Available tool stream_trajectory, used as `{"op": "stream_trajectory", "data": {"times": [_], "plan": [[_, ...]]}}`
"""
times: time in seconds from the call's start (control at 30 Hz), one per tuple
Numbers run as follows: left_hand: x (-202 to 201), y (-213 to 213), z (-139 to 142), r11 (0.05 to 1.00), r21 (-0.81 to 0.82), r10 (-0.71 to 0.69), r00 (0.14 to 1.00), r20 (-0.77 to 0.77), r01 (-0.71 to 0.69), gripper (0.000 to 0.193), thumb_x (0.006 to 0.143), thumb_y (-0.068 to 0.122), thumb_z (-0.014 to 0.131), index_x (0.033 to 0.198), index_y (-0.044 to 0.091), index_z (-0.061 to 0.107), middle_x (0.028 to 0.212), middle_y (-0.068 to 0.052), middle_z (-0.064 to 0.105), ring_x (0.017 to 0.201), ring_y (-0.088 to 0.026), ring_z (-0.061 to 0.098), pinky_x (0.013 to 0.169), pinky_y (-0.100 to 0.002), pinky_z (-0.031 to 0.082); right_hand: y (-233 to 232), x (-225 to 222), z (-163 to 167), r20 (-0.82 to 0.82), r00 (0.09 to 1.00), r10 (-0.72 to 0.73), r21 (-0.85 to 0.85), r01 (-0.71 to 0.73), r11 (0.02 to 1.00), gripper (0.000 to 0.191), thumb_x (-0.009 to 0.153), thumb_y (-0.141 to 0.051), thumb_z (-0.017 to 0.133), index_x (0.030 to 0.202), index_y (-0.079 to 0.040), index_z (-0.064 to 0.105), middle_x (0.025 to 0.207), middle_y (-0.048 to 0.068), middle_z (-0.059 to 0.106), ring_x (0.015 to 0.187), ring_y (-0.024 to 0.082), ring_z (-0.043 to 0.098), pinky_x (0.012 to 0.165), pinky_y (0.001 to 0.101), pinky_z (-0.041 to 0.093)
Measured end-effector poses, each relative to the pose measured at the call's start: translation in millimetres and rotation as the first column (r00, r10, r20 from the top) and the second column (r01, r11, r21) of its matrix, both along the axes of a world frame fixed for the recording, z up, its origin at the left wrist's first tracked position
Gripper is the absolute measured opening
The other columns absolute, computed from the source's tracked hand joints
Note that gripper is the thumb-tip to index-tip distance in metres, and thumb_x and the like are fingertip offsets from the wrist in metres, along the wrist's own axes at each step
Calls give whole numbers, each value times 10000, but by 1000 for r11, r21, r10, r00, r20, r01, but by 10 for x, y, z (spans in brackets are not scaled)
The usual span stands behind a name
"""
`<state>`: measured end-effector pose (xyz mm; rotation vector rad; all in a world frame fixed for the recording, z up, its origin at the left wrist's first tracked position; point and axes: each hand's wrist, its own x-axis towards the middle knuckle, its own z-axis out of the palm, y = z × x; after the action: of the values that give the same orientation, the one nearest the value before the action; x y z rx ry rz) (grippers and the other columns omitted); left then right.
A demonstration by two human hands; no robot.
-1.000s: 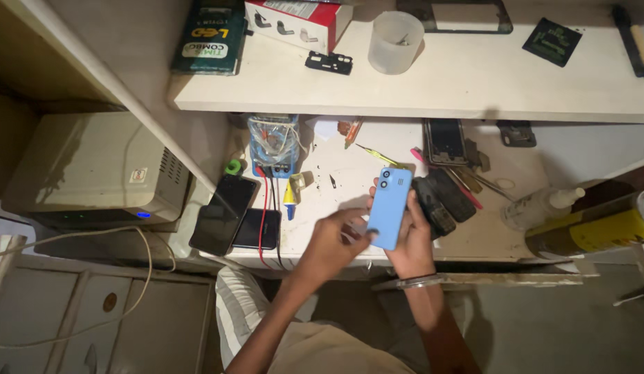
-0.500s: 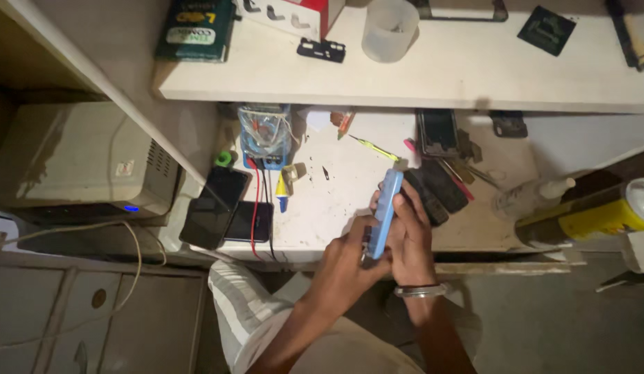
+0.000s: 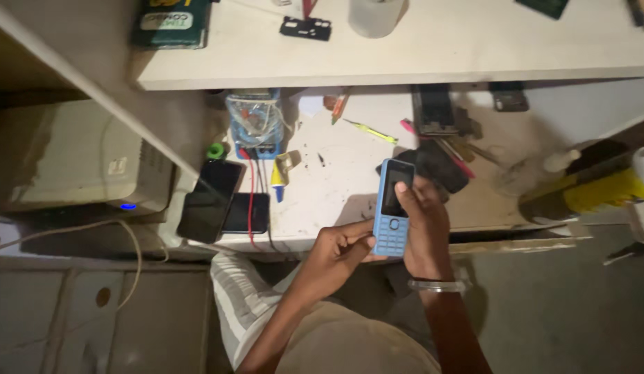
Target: The person sits at a repair bench and disassembles mobile phones by hand. They open a blue feature phone, remove its back cover and red battery, then reassemble it, before prying open the back cover of a smartphone and working along its edge with a small green tool.
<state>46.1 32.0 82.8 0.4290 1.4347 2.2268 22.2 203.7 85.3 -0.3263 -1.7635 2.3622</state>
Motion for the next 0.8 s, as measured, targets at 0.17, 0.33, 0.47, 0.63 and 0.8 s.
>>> {"op": "stream_trajectory", "data": {"times": [0.17,0.33,0.47,0.63,0.8], "plan": [[52,-161,105,999,54,-12,997,76,8,373,1070,13,474,1418,-79,570,1243,-87,689,1126,-142,643,1042,-359,584,-175,17,157,51,999,-17,-70,20,997,242,960,-144,682,1173,-31,664,1013,47,709,824,134,668,711,304,554],[42,-159,67,1000,23,2,999,39,-3,358,1079,28,486,1406,-78,586,1211,-77,701,1096,-124,644,1017,-329,581,-208,32,199,60,998,-30,-17,31,999,241,974,-159,673,1182,-38,667,1014,35,709,846,107,668,731,281,554],[11,-107,5,995,-81,53,998,21,-52,346,1067,59,517,1364,-68,640,1111,-48,728,1006,-78,640,933,-276,574,-197,21,163,74,997,-23,20,21,1000,247,982,-182,660,1182,-38,671,961,25,684,794,103,644,687,282,539],[-3,-75,-7,993,-65,105,994,18,-104,298,1041,55,541,1244,-98,696,988,-41,748,892,-75,673,854,-280,605,-185,25,108,39,999,-17,-39,19,999,263,982,-174,665,1206,-35,666,982,9,686,803,74,619,694,264,516],[-46,-93,27,988,-111,115,992,49,-109,258,1034,69,551,1137,-101,715,937,-41,756,859,-73,701,833,-287,634,-205,20,70,-11,1000,5,-92,-6,996,265,977,-156,668,1209,-28,649,1032,13,704,877,58,647,768,243,536]]}}
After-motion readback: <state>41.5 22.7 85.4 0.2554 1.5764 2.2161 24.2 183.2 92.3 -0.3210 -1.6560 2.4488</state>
